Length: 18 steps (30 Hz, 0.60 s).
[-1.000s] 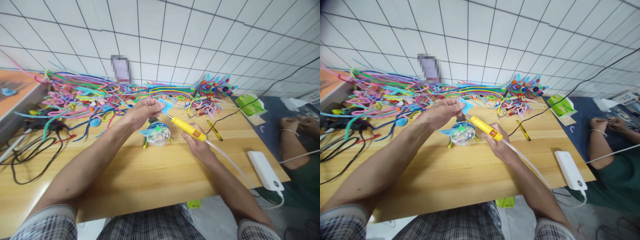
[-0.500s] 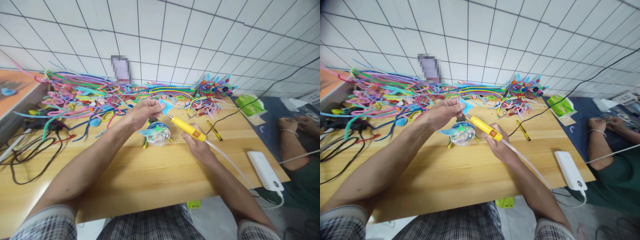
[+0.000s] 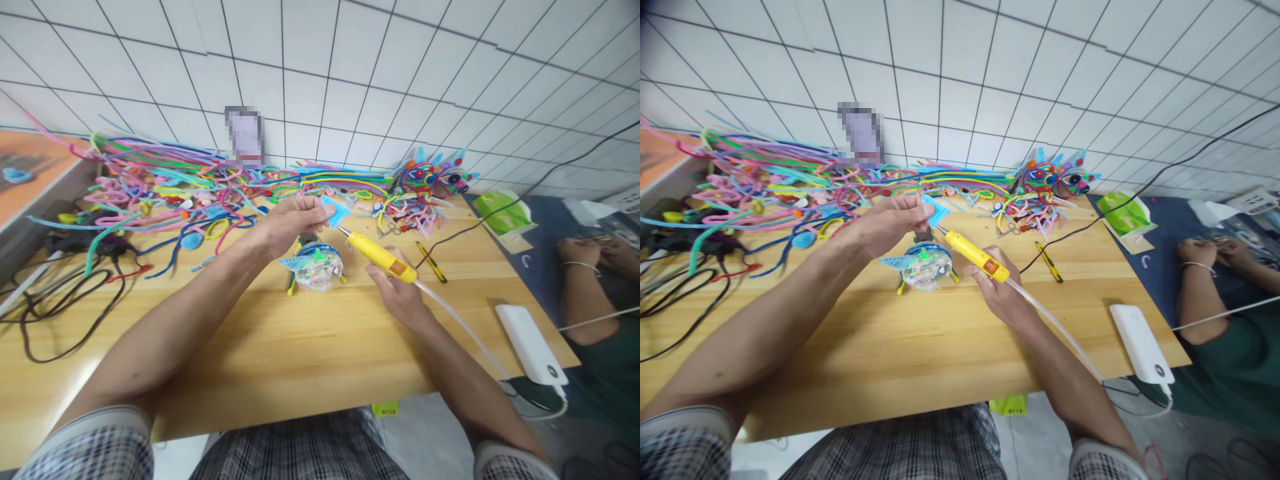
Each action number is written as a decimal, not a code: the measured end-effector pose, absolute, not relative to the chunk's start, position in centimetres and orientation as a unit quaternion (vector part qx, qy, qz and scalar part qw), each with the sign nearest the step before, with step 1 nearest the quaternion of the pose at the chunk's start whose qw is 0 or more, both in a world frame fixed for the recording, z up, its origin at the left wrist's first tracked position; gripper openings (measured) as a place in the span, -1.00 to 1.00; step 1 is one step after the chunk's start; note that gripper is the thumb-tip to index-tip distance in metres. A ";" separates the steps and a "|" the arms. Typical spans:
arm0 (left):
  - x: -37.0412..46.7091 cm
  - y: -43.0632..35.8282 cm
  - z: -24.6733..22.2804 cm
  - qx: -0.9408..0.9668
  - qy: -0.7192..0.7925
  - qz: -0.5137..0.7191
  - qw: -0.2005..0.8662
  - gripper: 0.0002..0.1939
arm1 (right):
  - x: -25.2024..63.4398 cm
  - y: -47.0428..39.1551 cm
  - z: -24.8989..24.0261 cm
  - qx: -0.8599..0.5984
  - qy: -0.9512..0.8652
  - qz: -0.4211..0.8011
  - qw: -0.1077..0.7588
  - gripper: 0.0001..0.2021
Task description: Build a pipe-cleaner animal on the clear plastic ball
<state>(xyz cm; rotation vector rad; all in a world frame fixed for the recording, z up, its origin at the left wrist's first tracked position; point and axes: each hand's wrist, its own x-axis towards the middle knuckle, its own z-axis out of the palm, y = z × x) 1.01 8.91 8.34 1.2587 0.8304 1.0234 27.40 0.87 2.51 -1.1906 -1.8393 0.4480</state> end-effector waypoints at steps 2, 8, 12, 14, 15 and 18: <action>1.0 8.9 8.3 0.548 0.363 0.443 0.610 -0.44 | 27.3 0.9 2.5 -0.488 -0.733 0.180 0.438 -0.81; 0.9 8.9 8.1 0.554 0.359 0.439 0.610 -0.46 | 27.3 0.8 2.5 -0.491 -0.733 0.192 0.431 -0.80; 0.9 9.0 8.1 0.552 0.354 0.438 0.615 -0.45 | 27.5 0.9 2.2 -0.495 -0.730 0.185 0.434 -0.80; 1.0 8.9 8.1 0.548 0.355 0.440 0.616 -0.44 | 27.6 1.0 2.1 -0.502 -0.725 0.193 0.431 -0.77; 1.0 8.9 8.1 0.547 0.357 0.441 0.616 -0.44 | 27.7 1.0 2.0 -0.504 -0.720 0.198 0.433 -0.76; 1.1 8.8 8.2 0.545 0.361 0.441 0.615 -0.44 | 27.8 1.2 1.7 -0.508 -0.706 0.211 0.447 -0.75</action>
